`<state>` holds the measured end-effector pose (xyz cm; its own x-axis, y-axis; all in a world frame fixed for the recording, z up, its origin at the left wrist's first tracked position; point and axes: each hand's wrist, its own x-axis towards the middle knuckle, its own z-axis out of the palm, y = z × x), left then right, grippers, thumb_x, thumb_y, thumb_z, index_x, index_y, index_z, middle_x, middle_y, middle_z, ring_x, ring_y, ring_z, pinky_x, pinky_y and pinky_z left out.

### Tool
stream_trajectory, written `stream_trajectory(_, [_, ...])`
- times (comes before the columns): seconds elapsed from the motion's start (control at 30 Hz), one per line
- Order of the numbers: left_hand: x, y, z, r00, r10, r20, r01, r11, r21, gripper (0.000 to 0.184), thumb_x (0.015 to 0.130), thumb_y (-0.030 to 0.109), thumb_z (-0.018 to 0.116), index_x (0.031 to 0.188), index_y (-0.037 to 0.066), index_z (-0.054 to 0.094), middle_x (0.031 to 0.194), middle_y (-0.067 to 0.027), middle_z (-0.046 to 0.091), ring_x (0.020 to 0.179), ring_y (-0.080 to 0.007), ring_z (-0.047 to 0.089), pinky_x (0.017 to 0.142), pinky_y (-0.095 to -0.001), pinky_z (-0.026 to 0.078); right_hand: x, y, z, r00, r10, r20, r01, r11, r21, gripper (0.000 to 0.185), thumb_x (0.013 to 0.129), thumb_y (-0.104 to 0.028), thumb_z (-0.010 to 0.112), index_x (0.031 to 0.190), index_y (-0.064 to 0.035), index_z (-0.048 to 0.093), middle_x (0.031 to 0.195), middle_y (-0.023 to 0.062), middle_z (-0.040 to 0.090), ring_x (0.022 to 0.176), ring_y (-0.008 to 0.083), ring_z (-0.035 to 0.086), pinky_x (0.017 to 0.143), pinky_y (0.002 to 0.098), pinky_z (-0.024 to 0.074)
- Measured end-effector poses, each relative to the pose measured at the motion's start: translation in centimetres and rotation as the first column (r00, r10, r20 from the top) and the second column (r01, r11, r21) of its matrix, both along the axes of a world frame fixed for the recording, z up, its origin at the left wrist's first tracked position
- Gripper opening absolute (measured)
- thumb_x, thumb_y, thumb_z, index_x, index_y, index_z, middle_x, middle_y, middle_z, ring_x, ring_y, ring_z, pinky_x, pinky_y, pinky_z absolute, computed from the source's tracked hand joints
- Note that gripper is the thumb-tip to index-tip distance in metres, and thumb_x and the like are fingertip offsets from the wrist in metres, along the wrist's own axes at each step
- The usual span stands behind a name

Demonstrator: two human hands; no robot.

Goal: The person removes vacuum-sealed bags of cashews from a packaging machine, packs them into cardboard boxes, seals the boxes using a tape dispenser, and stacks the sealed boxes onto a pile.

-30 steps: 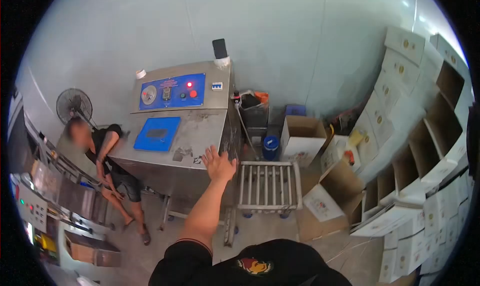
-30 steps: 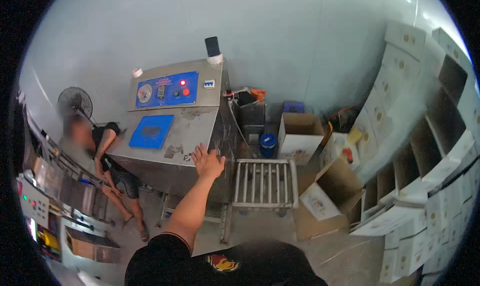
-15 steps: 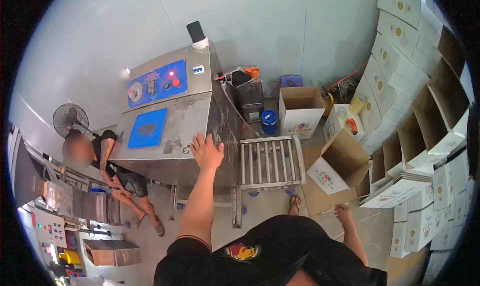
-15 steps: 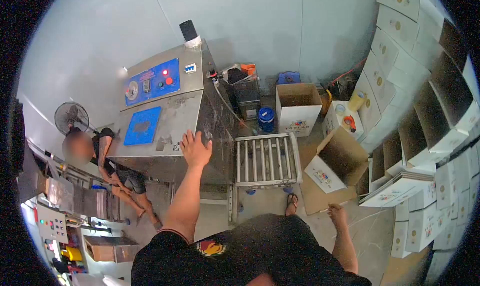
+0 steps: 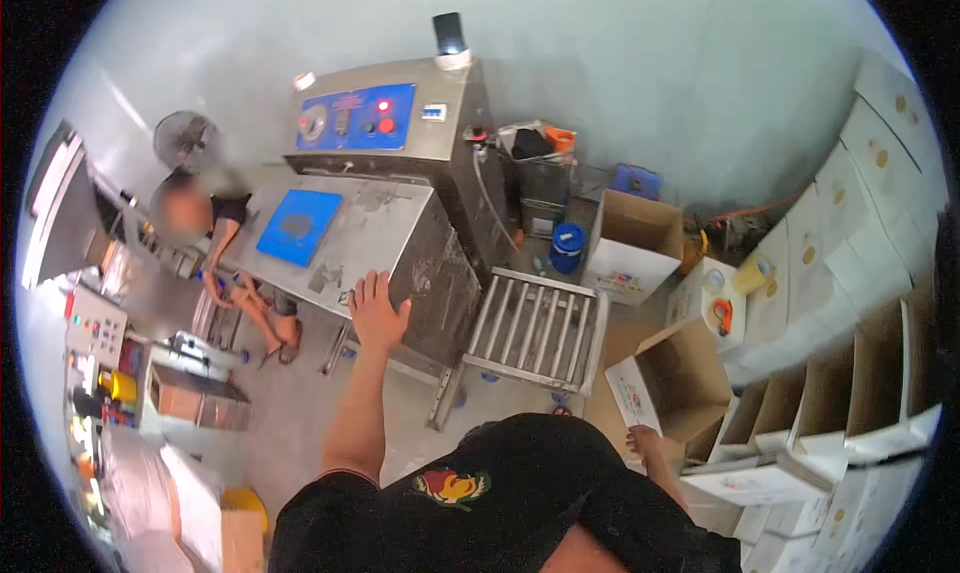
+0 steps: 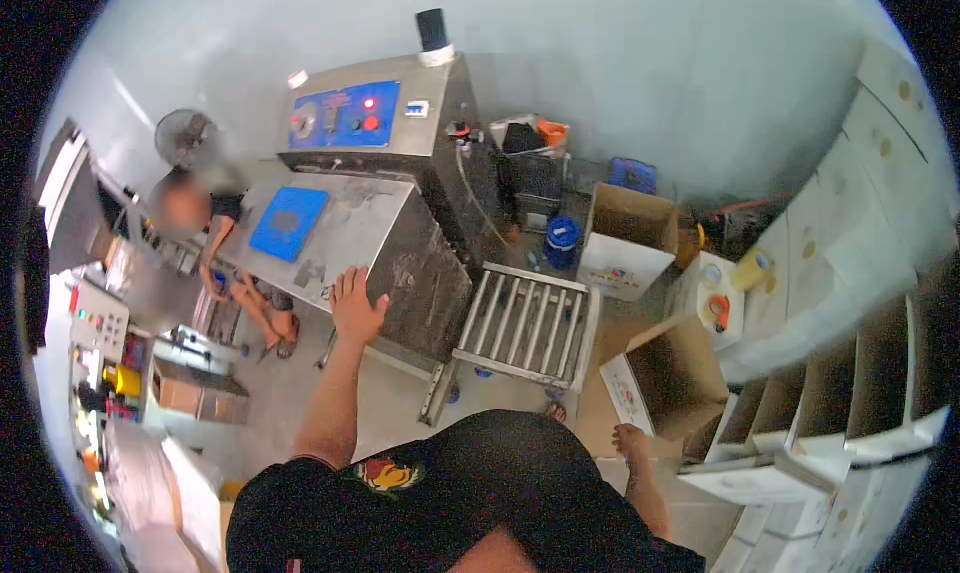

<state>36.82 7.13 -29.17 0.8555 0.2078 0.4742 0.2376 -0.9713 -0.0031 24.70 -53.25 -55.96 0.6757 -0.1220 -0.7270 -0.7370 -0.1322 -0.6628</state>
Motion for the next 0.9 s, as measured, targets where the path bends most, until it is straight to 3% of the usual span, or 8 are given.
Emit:
stream_trajectory(0.1, [0.3,1.0,1.8,0.991,0.02,-0.132,-0.055,0.961,-0.27,0.053,0.078,0.035,0.071,0.121,0.008,0.056,0.123,-0.0155,0.057,0.118,-0.037,0.052,0.098,-0.0512,0.04,3.2,-4.0,-1.4,0.997,-0.074,0.028,0.071,0.994,0.08,0.019,0.094,-0.021,0.056,0.1,-0.005,0.063,0.078,0.0071,0.064,0.059,0.0172,0.061,0.048,0.0309,0.0455])
stream_trajectory(0.2, [2.9,0.5,3.6,0.942,0.234,-0.239,-0.296,0.917,-0.266,0.046,0.079,0.036,0.07,0.113,0.007,0.059,0.114,-0.0134,0.061,0.111,-0.0354,0.055,0.092,-0.0482,0.045,6.8,-5.4,-1.5,0.982,-0.188,0.023,0.183,0.975,0.125,0.015,0.094,-0.018,0.054,0.1,-0.0063,0.061,0.074,0.0046,0.061,0.054,0.0158,0.057,0.044,0.0288,0.0415])
stream_trajectory(0.27, [5.4,1.2,2.2,0.988,0.079,-0.133,-0.11,0.964,-0.241,0.048,0.08,0.038,0.07,0.115,0.007,0.058,0.117,-0.0134,0.06,0.113,-0.0357,0.054,0.094,-0.0482,0.043,8.0,-7.0,-2.2,0.964,-0.253,0.085,0.216,0.926,0.31,0.011,0.093,-0.015,0.054,0.098,-0.0083,0.061,0.068,0.0022,0.056,0.049,0.0134,0.051,0.04,0.0259,0.0369])
stream_trajectory(0.37, [10.0,0.3,1.4,0.996,-0.071,-0.047,0.06,0.977,-0.205,0.053,0.081,0.041,0.069,0.119,0.007,0.056,0.125,-0.0132,0.057,0.118,-0.0362,0.052,0.099,-0.0499,0.04,9.3,-5.6,0.3,0.975,-0.217,0.056,0.211,0.973,0.095,0.008,0.094,-0.014,0.053,0.096,-0.0097,0.06,0.066,0.0011,0.053,0.048,0.0122,0.048,0.039,0.0259,0.0346])
stream_trajectory(0.57, [18.2,1.0,1.0,0.972,-0.052,-0.228,0.044,0.998,-0.041,0.057,0.085,0.047,0.065,0.126,0.009,0.058,0.131,-0.0138,0.057,0.127,-0.036,0.048,0.107,-0.054,0.032,4.9,-8.9,-0.2,0.961,-0.276,-0.034,0.264,0.864,0.429,0.021,0.094,-0.023,0.059,0.098,-0.0026,0.064,0.068,0.0057,0.06,0.055,0.0159,0.057,0.045,0.0285,0.0434])
stream_trajectory(0.67, [20.5,1.7,3.6,0.823,-0.015,-0.568,-0.024,0.998,-0.061,0.051,0.088,0.049,0.06,0.115,0.007,0.068,0.121,-0.0152,0.063,0.125,-0.036,0.049,0.109,-0.0521,0.031,-0.6,-8.1,1.2,0.942,-0.326,0.077,0.311,0.936,0.164,0.02,0.093,-0.021,0.058,0.099,-0.0039,0.064,0.071,0.0066,0.063,0.058,0.0158,0.06,0.048,0.0287,0.0449])
stream_trajectory(0.8, [20.1,3.2,1.0,0.885,-0.066,-0.461,0.033,0.996,-0.08,0.046,0.091,0.048,0.056,0.105,0.007,0.072,0.115,-0.0163,0.066,0.122,-0.035,0.052,0.107,-0.0499,0.035,-3.9,-5.7,-0.5,0.978,-0.176,0.114,0.189,0.975,-0.115,0.019,0.093,-0.022,0.058,0.098,-0.0045,0.064,0.072,0.0065,0.063,0.058,0.0157,0.06,0.047,0.0284,0.0447])
stream_trajectory(0.9, [20.1,3.5,0.3,0.869,-0.09,-0.486,0.055,0.995,-0.084,0.045,0.091,0.046,0.056,0.106,0.007,0.072,0.116,-0.0161,0.066,0.119,-0.0339,0.055,0.104,-0.0489,0.038,-3.4,-3.0,-0.5,0.991,-0.058,0.119,0.074,0.987,-0.142,0.019,0.093,-0.022,0.059,0.098,-0.005,0.065,0.073,0.0065,0.063,0.058,0.0156,0.06,0.047,0.0282,0.0445])
